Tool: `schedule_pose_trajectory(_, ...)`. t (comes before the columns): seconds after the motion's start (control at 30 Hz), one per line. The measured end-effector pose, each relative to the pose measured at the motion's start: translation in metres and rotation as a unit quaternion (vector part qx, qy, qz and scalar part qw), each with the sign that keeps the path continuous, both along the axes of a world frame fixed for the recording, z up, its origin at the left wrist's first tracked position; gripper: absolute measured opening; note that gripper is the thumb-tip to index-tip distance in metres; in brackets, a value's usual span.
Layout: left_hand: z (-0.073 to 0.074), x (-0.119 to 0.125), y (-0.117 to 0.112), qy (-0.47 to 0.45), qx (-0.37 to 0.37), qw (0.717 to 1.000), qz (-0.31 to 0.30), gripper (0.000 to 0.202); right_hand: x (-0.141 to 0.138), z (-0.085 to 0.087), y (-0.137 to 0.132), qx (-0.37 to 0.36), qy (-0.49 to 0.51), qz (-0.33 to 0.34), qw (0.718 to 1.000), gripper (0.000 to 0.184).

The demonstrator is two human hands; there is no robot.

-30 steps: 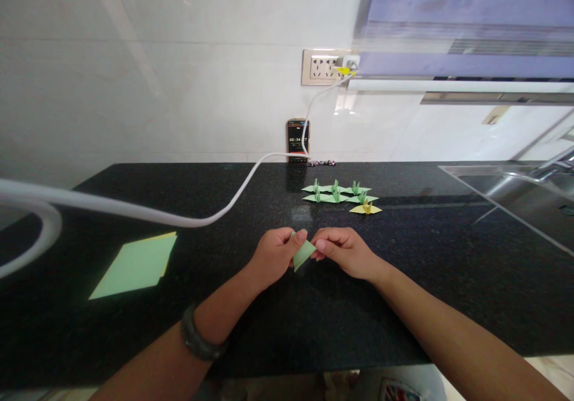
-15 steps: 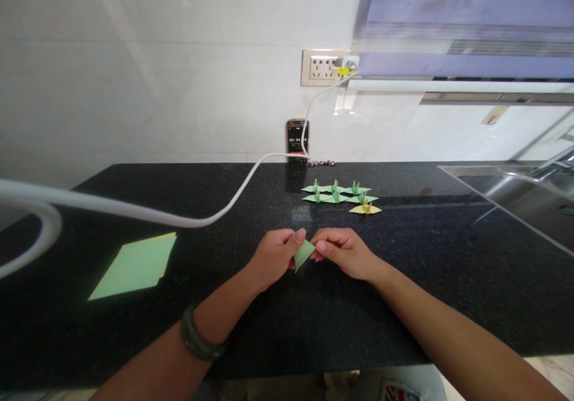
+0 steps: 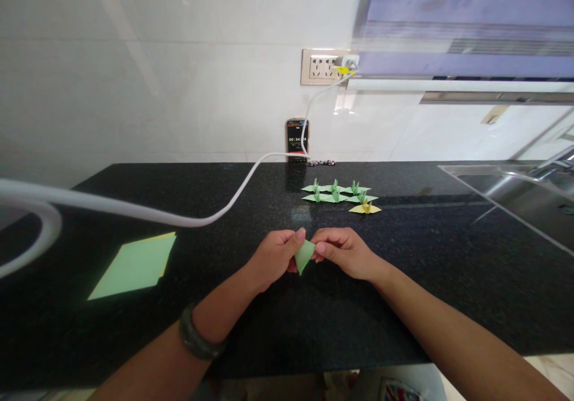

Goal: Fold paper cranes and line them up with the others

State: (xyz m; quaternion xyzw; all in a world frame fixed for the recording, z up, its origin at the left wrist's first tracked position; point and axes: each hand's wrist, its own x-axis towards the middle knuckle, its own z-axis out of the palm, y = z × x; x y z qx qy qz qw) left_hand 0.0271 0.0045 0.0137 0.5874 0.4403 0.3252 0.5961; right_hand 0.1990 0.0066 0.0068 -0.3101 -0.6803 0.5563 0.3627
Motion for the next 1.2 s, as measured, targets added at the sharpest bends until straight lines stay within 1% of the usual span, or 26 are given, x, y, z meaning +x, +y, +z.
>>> schedule_pose_trajectory(0.1, -0.004, 0.000, 0.001, -0.003, 0.003, 1.000, 0.000, 0.044, 0.000, 0.000, 0.001, -0.011, 0.004, -0.010, 1.000, 0.019)
schedule_pose_trajectory(0.2, -0.008, 0.000, 0.003, 0.014, 0.013, 1.000, 0.007, 0.041, 0.000, -0.002, 0.004, -0.012, -0.018, -0.058, 0.998, 0.015)
schedule_pose_trajectory(0.3, -0.010, 0.000, 0.004, 0.038, 0.019, 0.999, 0.010, 0.036, -0.001, -0.006, 0.007, 0.025, -0.063, -0.111, 0.991, 0.013)
schedule_pose_trajectory(0.4, -0.013, 0.000, 0.005, 0.052, 0.024, 0.998, 0.011, 0.031, -0.001, -0.011, 0.009, 0.057, -0.098, -0.139, 0.984, 0.014)
schedule_pose_trajectory(0.6, -0.014, 0.000, 0.005, 0.042, 0.023, 0.999, -0.003, 0.027, -0.001, -0.017, 0.009, 0.046, -0.103, -0.141, 0.984, 0.014)
schedule_pose_trajectory(0.7, -0.011, 0.001, 0.003, 0.034, 0.021, 0.999, -0.021, 0.024, -0.002, -0.015, 0.009, 0.030, -0.097, -0.132, 0.986, 0.013)
schedule_pose_trajectory(0.8, -0.010, 0.001, 0.002, 0.029, 0.020, 0.999, -0.040, 0.021, -0.003, -0.011, 0.009, 0.021, -0.077, -0.141, 0.987, 0.013)
schedule_pose_trajectory(0.93, -0.009, 0.000, 0.002, 0.049, 0.024, 0.997, -0.047, 0.020, -0.004, -0.007, 0.008, 0.003, -0.044, -0.148, 0.988, 0.015)
schedule_pose_trajectory(1.03, -0.009, 0.000, 0.001, 0.066, 0.013, 0.996, -0.055, 0.017, -0.004, -0.008, 0.008, -0.005, -0.027, -0.147, 0.989, 0.016)
schedule_pose_trajectory(1.13, -0.010, 0.001, 0.001, 0.061, 0.002, 0.997, -0.044, 0.017, -0.003, -0.011, 0.009, -0.004, -0.016, -0.141, 0.990, 0.015)
schedule_pose_trajectory(1.2, -0.011, 0.002, 0.001, 0.049, -0.001, 0.998, -0.030, 0.016, -0.002, -0.013, 0.011, -0.006, -0.016, -0.123, 0.992, 0.018)
